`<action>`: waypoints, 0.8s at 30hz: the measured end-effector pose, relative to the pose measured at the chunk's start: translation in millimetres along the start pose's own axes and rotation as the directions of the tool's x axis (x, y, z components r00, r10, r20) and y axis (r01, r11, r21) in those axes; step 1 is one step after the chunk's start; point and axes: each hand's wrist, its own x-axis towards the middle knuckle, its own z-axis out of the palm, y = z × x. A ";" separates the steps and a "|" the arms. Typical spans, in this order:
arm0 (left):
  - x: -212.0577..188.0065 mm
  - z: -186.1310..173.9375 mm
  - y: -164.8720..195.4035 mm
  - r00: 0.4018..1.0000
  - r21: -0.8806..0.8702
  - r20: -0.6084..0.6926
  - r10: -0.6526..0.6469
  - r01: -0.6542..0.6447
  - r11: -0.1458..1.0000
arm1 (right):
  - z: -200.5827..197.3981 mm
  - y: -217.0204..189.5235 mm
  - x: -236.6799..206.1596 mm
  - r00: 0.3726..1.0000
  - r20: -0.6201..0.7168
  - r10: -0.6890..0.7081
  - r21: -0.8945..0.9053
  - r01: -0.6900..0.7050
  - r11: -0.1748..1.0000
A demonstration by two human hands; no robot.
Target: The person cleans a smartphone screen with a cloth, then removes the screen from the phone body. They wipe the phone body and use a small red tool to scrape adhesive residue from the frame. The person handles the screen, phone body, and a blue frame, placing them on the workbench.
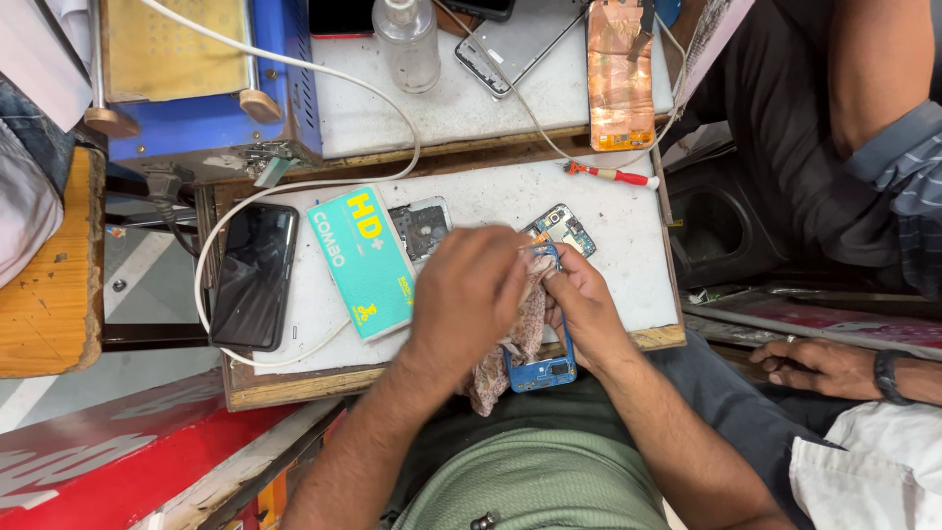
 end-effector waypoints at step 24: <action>58.6 19.8 -2.3 0.944 0.066 0.315 0.092 -0.118 0.991 | -21.6 20.7 10.3 0.999 -0.052 -0.009 -0.284 -0.006 0.959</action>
